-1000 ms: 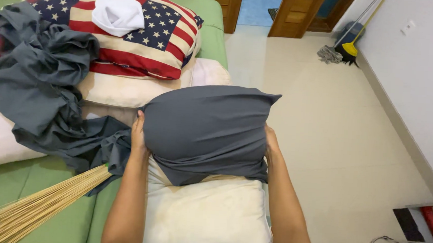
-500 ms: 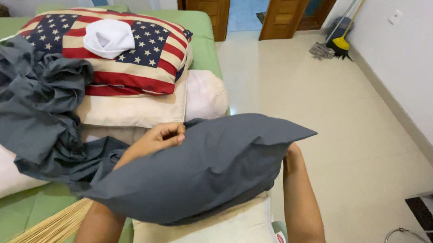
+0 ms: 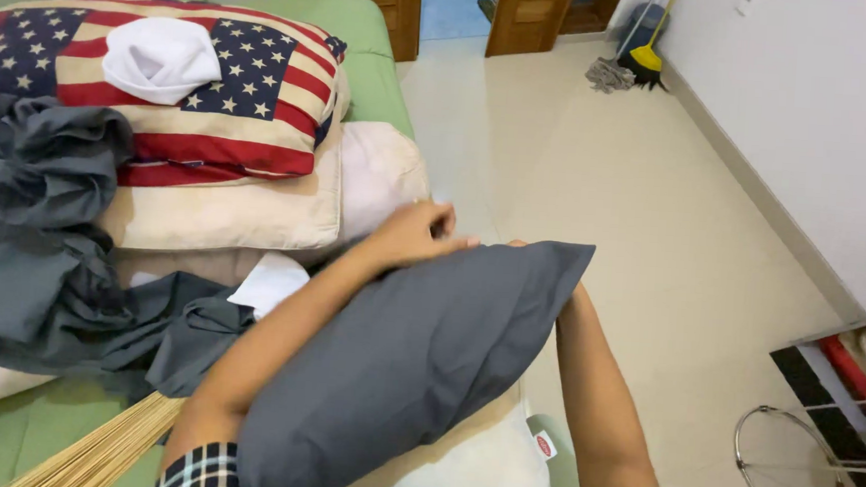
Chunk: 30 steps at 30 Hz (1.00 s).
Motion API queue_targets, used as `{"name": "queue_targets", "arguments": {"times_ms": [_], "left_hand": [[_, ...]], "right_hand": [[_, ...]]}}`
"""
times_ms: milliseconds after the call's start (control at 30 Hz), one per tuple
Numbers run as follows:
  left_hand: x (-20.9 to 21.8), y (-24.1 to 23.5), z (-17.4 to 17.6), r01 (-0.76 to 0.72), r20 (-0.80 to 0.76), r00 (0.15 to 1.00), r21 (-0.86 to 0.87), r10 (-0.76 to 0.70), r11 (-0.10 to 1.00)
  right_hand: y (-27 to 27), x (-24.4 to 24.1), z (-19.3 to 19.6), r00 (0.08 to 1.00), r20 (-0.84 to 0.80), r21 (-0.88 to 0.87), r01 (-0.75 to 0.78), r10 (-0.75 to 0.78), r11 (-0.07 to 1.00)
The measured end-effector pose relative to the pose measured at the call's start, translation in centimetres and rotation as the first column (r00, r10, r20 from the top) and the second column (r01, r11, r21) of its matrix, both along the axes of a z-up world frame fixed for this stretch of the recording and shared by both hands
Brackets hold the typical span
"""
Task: Cleaning pillows by beating them with a palm broom and then putting fresh pillowcases on them.
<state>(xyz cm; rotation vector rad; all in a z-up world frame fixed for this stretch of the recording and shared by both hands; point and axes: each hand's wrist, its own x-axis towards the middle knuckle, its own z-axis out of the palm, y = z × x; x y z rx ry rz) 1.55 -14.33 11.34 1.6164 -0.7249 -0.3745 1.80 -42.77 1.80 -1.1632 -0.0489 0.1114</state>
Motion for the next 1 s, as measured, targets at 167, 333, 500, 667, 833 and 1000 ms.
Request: {"name": "queue_targets", "arguments": {"times_ms": [167,333,500,667,833,1000], "left_hand": [[-0.7,-1.8,-5.5,-0.009,-0.099,0.994,0.262,0.036,0.965],[-0.4,-0.3,-6.1,0.013,-0.027,1.0,0.2,-0.007,0.98],[0.4,2.5,-6.9,-0.15,-0.076,0.983,0.183,0.166,0.972],[3.9,6.7,-13.9,-0.23,0.069,0.973,0.243,0.22,0.942],[6.4,8.7,-18.5,-0.209,0.078,0.978,0.364,0.193,0.908],[4.4,5.8,-14.4,-0.208,0.056,0.977,0.475,0.207,0.855]], "right_hand": [[0.5,0.4,-1.2,0.999,0.025,-0.019,0.043,-0.043,0.999],[0.0,-0.1,-3.0,0.997,0.047,-0.032,0.069,-0.068,0.997],[0.4,-0.6,-4.2,0.994,0.074,-0.03,0.086,-0.083,0.996],[1.3,0.2,-5.1,0.99,0.114,-0.027,0.083,-0.079,0.996],[2.2,0.1,-1.8,0.986,0.168,-0.18,0.035,-0.004,0.983],[3.2,0.9,5.4,0.971,0.237,-0.229,0.079,-0.023,0.97]]}}
